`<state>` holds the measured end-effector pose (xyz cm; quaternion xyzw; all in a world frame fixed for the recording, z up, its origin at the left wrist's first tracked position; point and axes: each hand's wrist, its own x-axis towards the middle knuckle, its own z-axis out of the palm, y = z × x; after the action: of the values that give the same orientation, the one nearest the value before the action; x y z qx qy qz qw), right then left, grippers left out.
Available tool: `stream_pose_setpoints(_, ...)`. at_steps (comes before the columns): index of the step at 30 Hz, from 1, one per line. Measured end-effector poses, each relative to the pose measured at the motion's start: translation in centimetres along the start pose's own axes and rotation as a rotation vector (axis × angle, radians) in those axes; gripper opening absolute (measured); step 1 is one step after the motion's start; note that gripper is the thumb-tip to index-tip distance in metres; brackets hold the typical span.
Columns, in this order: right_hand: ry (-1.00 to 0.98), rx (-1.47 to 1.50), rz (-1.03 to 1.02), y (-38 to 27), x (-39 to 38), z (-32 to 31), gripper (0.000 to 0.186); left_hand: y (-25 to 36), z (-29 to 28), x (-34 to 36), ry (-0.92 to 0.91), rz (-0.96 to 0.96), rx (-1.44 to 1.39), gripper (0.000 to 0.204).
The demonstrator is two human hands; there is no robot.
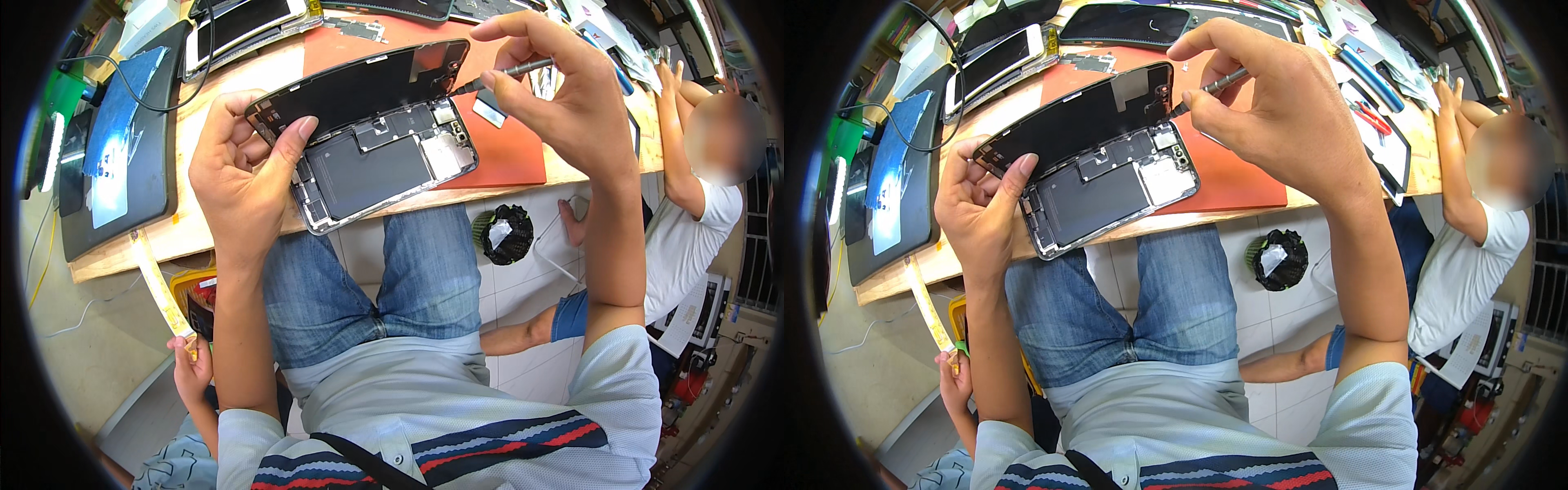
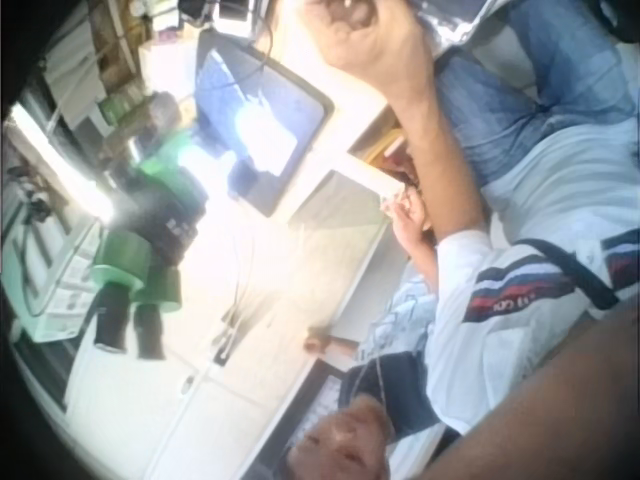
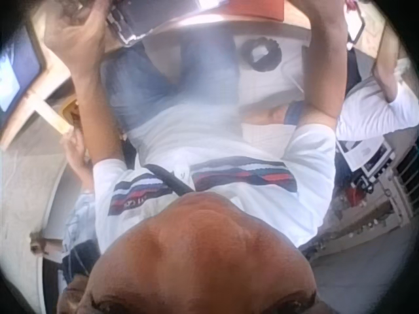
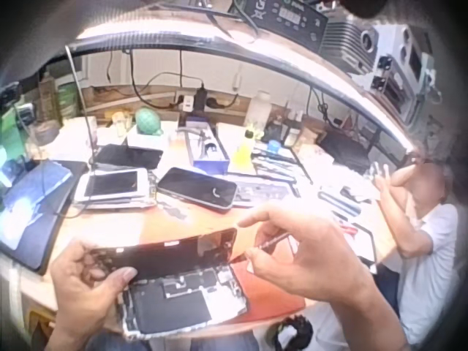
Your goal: The person uses a screwdriver to remove screws from the internal frame of a disassembled smartphone. They then reassemble the device by closing the screen and back cover, and finally power it on to verify functionality.
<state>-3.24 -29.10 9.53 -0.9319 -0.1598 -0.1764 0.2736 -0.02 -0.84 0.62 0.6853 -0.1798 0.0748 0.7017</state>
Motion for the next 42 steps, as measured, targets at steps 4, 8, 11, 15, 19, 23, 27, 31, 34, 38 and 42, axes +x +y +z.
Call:
stream_pose_setpoints(4,-0.017,0.003,-0.006,-0.1,0.1,0.0,0.031,-0.1,-0.1,0.0,-0.007,0.011,0.014,0.030)
stream_pose_setpoints(8,-0.026,0.011,0.006,-0.3,0.2,0.0,0.031,-0.3,-0.2,0.0,-0.015,0.017,0.012,0.029)
stream_pose_setpoints(11,-0.031,-0.006,-0.004,-0.3,0.3,0.0,0.031,0.1,0.0,0.0,-0.010,0.006,-0.016,0.029)
stream_pose_setpoints(15,-0.041,-0.029,-0.001,-0.4,0.4,-0.1,0.031,-0.1,-0.1,0.0,-0.021,0.006,-0.005,0.028)
stream_pose_setpoints(19,-0.038,-0.021,0.000,-0.6,0.5,-0.1,0.031,0.1,0.0,0.1,-0.015,-0.005,-0.015,0.027)
stream_pose_setpoints(23,-0.044,-0.025,0.003,-0.6,0.5,-0.2,0.031,0.0,0.0,0.0,-0.015,-0.001,-0.015,0.027)
stream_pose_setpoints(27,-0.047,-0.026,0.007,-0.7,0.6,-0.2,0.030,0.1,0.0,0.1,-0.013,-0.007,-0.018,0.027)
stream_pose_setpoints(31,-0.029,-0.033,-0.033,-0.6,0.6,-0.1,0.029,0.0,0.0,0.1,-0.008,-0.008,-0.020,0.027)
stream_pose_setpoints(34,-0.075,0.053,0.059,-0.7,0.6,-0.1,0.031,0.0,0.0,0.1,-0.008,-0.013,-0.021,0.026)
stream_pose_setpoints(38,-0.067,-0.078,0.075,-2.6,0.7,-0.1,0.037,0.0,0.0,0.1,-0.014,-0.008,-0.021,0.026)
stream_pose_setpoints(42,-0.153,-0.008,0.060,-1.5,1.1,-0.5,0.034,0.0,-0.1,0.1,-0.024,0.001,-0.021,0.027)
